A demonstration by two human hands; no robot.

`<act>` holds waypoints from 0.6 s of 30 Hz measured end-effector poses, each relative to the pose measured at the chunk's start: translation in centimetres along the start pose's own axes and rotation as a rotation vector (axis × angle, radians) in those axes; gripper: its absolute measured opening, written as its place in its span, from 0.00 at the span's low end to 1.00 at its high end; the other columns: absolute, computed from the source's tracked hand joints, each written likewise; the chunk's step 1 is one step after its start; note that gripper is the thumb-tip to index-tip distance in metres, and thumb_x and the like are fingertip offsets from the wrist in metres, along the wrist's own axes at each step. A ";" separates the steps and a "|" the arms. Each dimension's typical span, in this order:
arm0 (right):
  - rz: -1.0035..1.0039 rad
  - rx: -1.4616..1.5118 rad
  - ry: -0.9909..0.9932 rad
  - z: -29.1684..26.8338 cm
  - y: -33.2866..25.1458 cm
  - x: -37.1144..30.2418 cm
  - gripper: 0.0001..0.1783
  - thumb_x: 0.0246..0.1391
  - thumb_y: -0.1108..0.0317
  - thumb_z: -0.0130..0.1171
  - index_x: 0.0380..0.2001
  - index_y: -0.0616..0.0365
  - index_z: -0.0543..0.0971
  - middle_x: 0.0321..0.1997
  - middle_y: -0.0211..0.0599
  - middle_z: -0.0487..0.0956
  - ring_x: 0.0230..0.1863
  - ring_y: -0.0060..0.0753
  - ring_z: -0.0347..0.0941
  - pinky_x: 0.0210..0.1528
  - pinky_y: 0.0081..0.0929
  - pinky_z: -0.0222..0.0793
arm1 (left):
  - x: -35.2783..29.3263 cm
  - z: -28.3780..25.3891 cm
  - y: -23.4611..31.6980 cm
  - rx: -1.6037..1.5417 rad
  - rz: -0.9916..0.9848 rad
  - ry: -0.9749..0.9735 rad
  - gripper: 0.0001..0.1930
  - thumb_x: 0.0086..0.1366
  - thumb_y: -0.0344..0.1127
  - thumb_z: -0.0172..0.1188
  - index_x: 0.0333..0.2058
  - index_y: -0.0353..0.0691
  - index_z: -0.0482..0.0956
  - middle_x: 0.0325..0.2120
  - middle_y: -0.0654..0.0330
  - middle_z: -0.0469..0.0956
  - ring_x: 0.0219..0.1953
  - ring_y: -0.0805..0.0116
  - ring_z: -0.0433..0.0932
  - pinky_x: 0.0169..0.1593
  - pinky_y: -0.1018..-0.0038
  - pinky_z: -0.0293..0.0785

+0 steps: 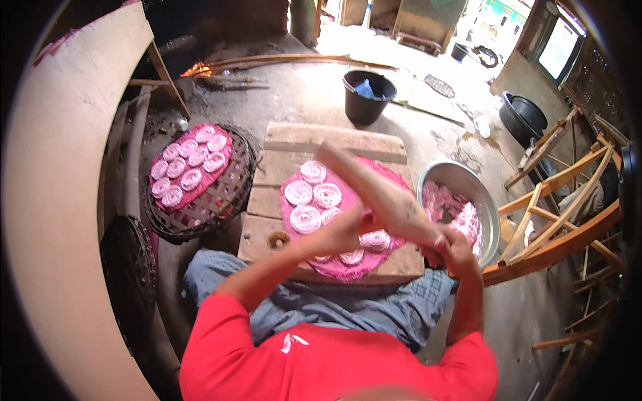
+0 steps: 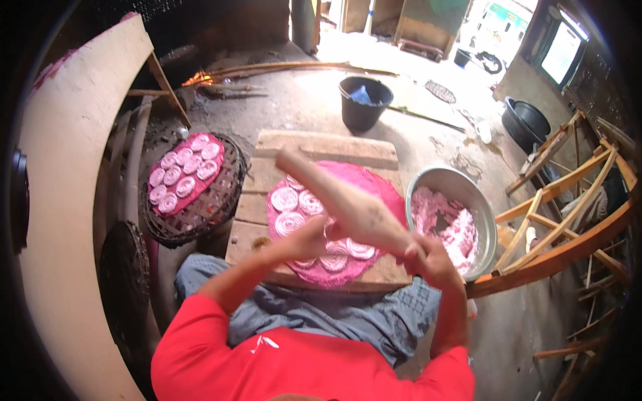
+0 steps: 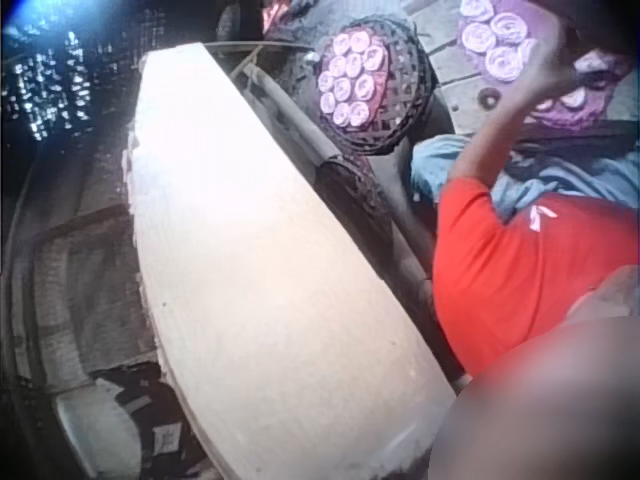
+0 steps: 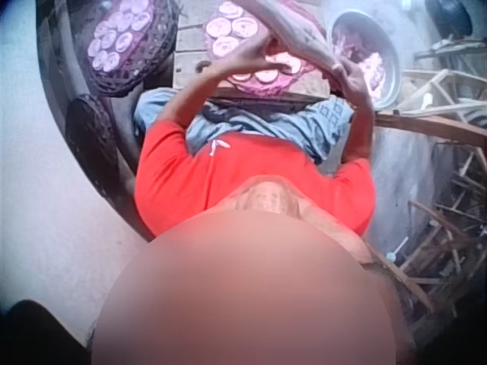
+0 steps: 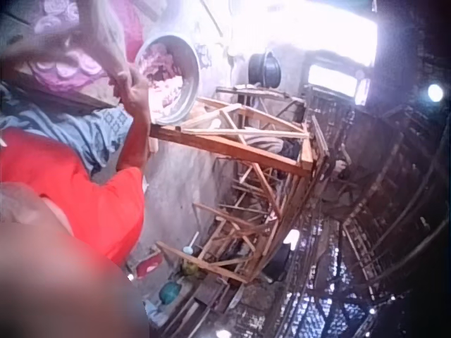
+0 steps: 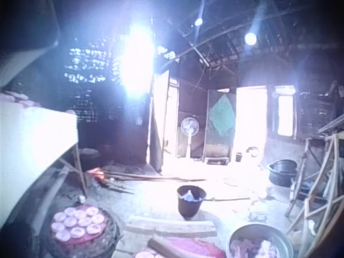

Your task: The person uses a wooden piping tool to squeeze pink paste into rose-shaped swirls on a pink mat, then transfers the finished swirls into a woven basket. The person repeatedly scoops paste from a metal bowl and pipes new swirls in sequence.

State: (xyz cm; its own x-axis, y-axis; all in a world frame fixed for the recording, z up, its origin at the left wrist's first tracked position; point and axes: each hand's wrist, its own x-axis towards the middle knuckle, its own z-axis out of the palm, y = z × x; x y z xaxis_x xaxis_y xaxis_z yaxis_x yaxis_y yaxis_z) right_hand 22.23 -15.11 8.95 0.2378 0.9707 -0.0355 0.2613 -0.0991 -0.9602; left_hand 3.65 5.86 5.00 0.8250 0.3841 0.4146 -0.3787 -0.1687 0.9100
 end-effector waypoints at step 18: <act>-0.993 -0.149 -0.227 9.4 -3.5 10.1 0.25 0.59 0.58 0.53 0.56 0.59 0.69 0.49 0.45 0.75 0.48 0.40 0.73 0.49 0.38 0.71 | -7.2 1.3 -8.6 0.383 -0.462 -0.542 0.17 0.55 0.34 0.57 0.44 0.39 0.75 0.28 0.58 0.75 0.37 0.57 0.76 0.36 0.66 0.75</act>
State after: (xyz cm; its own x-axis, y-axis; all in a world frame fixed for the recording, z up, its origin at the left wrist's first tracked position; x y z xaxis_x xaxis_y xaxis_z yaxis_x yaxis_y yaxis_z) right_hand 14.91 -2.92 9.32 -0.3270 0.6465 0.6893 0.3604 0.7596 -0.5414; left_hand 1.51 3.38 -5.76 0.9888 0.0142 -0.1485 0.1396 -0.4377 0.8882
